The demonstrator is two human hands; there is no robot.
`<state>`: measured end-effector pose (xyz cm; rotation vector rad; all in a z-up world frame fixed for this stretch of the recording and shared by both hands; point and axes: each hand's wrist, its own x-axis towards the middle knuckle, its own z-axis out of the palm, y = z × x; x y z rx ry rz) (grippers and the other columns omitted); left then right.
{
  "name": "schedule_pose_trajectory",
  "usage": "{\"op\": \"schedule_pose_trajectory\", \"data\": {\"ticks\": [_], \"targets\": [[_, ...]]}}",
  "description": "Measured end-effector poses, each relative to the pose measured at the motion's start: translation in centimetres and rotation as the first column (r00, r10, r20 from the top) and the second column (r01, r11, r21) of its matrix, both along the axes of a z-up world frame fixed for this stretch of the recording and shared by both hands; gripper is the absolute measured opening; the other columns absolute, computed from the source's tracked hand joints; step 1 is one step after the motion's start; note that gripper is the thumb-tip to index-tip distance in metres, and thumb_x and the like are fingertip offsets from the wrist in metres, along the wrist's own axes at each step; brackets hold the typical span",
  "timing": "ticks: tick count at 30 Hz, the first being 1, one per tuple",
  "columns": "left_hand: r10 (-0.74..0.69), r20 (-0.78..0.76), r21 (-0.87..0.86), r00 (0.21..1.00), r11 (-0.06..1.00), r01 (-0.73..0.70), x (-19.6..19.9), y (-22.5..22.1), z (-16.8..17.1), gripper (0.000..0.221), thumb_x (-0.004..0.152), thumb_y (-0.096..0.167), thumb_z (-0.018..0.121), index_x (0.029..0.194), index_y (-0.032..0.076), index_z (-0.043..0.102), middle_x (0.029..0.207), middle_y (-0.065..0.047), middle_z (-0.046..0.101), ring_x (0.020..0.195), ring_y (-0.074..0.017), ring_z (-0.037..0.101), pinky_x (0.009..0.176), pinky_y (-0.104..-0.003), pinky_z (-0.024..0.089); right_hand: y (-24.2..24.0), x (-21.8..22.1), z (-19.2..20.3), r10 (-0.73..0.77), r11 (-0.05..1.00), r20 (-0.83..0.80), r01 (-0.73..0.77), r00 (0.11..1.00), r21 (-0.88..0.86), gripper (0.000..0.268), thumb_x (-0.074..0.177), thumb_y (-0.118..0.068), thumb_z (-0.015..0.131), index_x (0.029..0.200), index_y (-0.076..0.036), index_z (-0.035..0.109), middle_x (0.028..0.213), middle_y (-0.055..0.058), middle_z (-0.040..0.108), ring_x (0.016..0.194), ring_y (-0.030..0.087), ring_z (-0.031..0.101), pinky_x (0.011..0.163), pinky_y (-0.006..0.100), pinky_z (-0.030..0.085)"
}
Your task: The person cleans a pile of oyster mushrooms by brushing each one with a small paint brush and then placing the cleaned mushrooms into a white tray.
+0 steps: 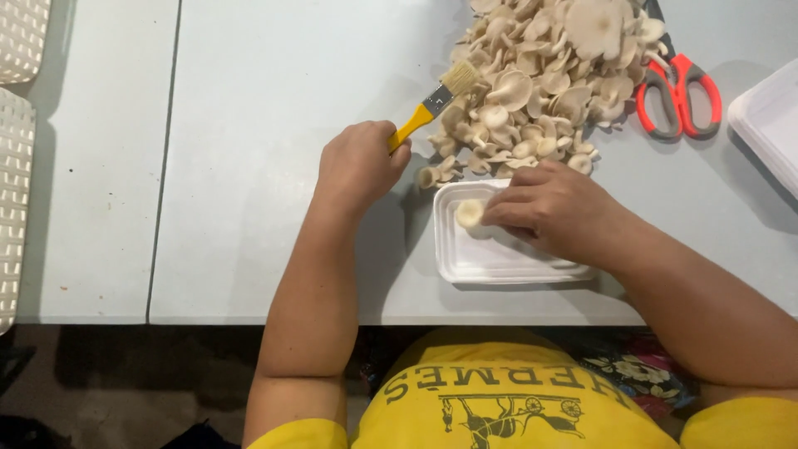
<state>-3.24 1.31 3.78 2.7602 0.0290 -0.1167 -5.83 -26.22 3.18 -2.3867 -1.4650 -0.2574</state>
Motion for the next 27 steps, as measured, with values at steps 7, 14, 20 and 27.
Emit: {"op": "schedule_pose_trajectory", "data": {"ticks": [7,14,20,27], "targets": [[-0.004,-0.019,-0.002,1.0,1.0,0.004,0.1,0.3,0.5,0.022,0.098,0.026,0.066,0.093,0.006,0.075,0.065,-0.006,0.064,0.058,-0.0209,0.065,0.062,-0.035,0.054,0.3,0.6,-1.2,0.06,0.998,0.122,-0.056,0.991,-0.032,0.006,0.096,-0.027,0.068,0.092,-0.026,0.072,0.098,-0.009,0.075,0.088,0.015,0.064,0.074,0.034,0.044],[0.008,-0.041,-0.039,0.999,0.999,-0.009,-0.1,0.8,0.4,0.025,0.101,0.026,0.062,0.102,0.004,0.074,0.072,-0.009,0.066,0.067,-0.0253,0.069,0.067,-0.04,0.055,-0.2,1.4,-3.0,0.013,0.997,-0.048,-0.009,0.999,0.076,0.008,0.09,-0.028,0.076,0.095,-0.021,0.076,0.101,-0.002,0.076,0.089,0.021,0.068,0.074,0.035,0.048],[0.085,-0.011,-0.024,0.996,0.996,-0.085,1.1,2.2,-1.5,0.017,0.097,0.019,0.067,0.101,0.006,0.075,0.074,-0.009,0.069,0.071,-0.027,0.072,0.072,-0.04,0.057,-0.1,5.0,-1.4,-0.175,0.983,0.173,0.181,0.969,-0.02,0.013,0.093,-0.03,0.078,0.102,-0.021,0.076,0.097,0.001,0.073,0.09,0.023,0.069,0.079,0.038,0.05],[0.086,0.008,-0.058,0.996,0.995,-0.085,1.2,2.5,-1.7,0.016,0.095,0.02,0.069,0.1,0.007,0.075,0.076,-0.008,0.07,0.074,-0.0283,0.073,0.074,-0.044,0.057,2.2,8.7,-3.4,-0.193,0.967,0.381,0.242,0.904,-0.085,0.028,0.089,-0.049,0.074,0.095,-0.022,0.071,0.087,0.001,0.067,0.081,0.023,0.066,0.071,0.038,0.05]]}}
